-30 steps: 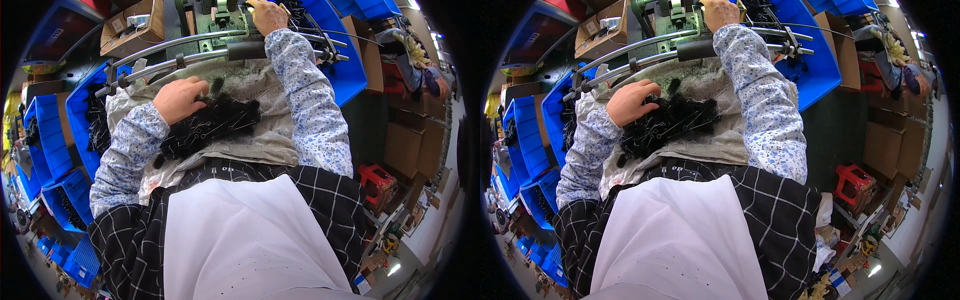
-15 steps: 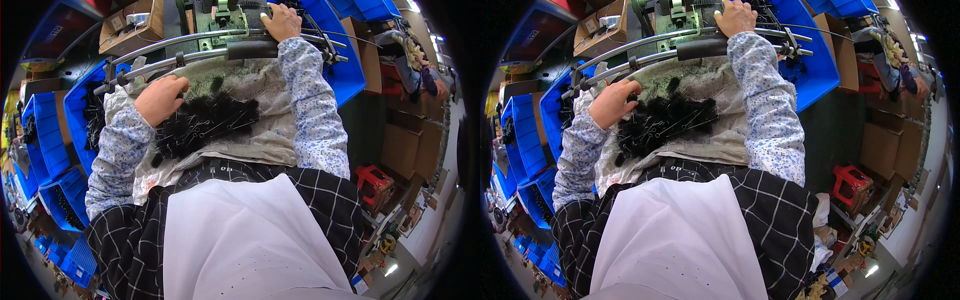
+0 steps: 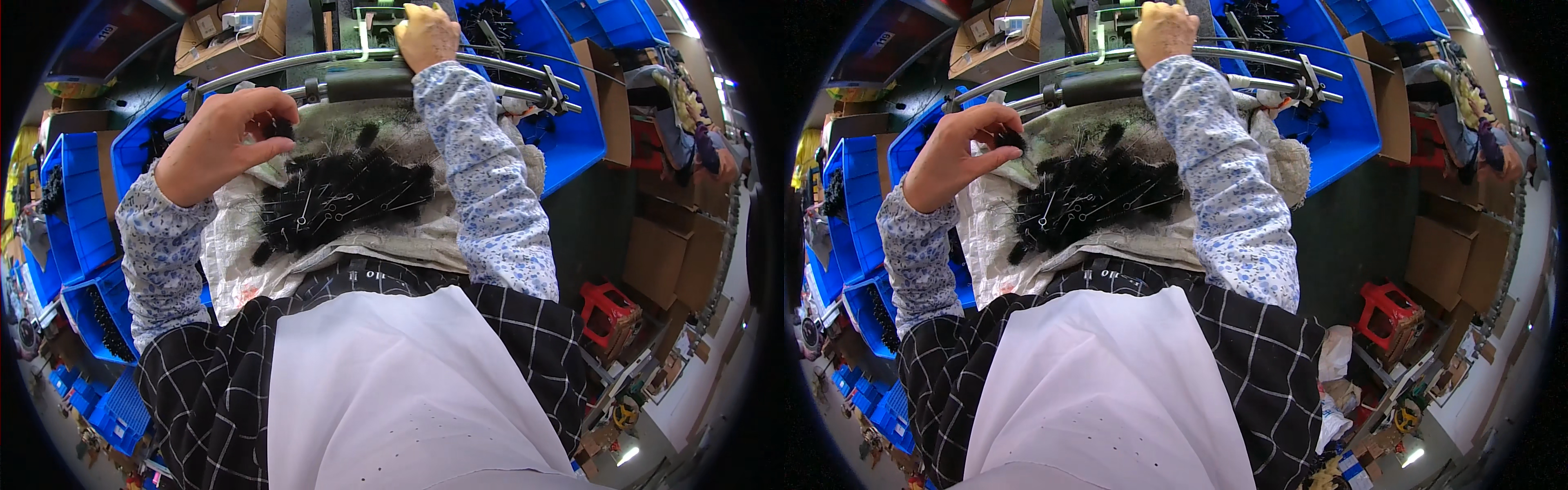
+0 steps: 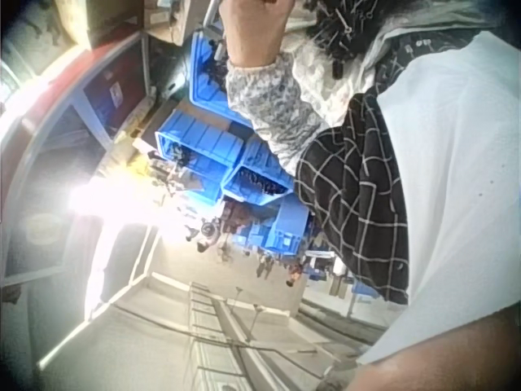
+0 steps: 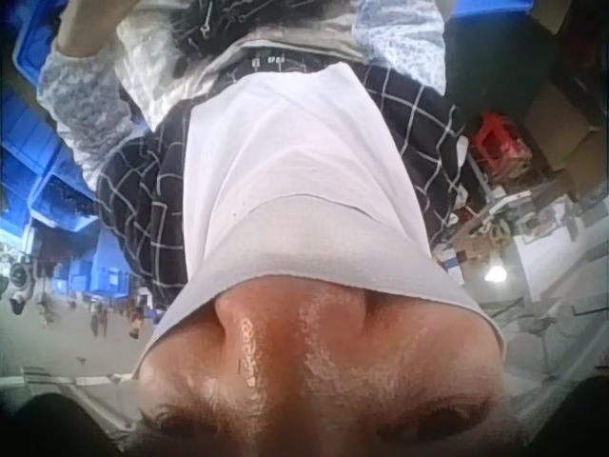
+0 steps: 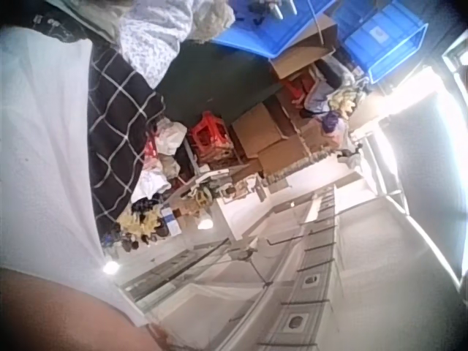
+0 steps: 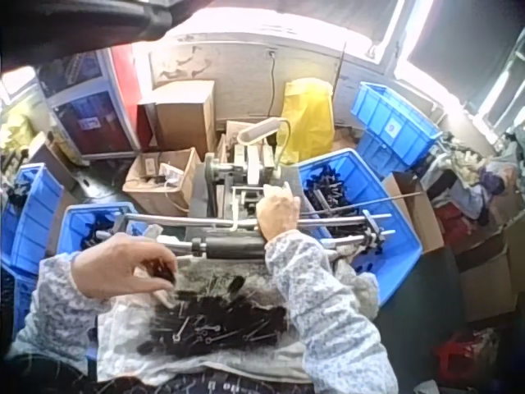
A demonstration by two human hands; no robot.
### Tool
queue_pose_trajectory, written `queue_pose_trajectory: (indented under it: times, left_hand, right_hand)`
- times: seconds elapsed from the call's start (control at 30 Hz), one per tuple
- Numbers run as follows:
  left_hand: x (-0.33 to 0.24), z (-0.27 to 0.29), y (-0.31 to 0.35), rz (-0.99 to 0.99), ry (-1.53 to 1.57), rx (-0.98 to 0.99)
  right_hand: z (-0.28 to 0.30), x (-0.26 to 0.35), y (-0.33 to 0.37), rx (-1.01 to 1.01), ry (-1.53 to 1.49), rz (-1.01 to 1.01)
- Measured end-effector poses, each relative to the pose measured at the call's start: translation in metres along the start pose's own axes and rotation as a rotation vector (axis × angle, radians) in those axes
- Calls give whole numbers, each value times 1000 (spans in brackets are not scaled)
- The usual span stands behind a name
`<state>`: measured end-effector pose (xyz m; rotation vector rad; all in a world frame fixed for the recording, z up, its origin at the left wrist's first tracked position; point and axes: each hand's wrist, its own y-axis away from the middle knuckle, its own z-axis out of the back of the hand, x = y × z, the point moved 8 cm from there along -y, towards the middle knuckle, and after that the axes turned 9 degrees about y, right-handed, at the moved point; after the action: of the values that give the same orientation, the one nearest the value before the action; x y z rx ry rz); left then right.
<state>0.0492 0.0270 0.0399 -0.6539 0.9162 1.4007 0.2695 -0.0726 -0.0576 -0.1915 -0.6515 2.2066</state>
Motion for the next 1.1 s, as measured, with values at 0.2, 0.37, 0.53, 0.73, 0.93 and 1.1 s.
queue_pose_trajectory:
  times: [0.2,0.37,0.53,0.73,0.93,1.1]
  left_hand:
    - [-8,-1,-6,-30,60,-42]
    - [1,13,4,-69,142,-178]
    - [2,6,-5,-164,278,-204]
    - [-11,-24,-34,-156,265,-74]
    - [-12,-36,-50,-310,298,-194]
    - [-17,-52,-58,-330,289,-187]
  right_hand:
    - [9,0,-1,74,86,-47]
    - [7,-43,3,63,49,-72]
    - [4,-88,-11,223,-59,-52]
    - [0,-111,-31,253,229,125]
    - [115,-116,-18,-121,530,-40]
    - [137,-19,24,148,473,30]
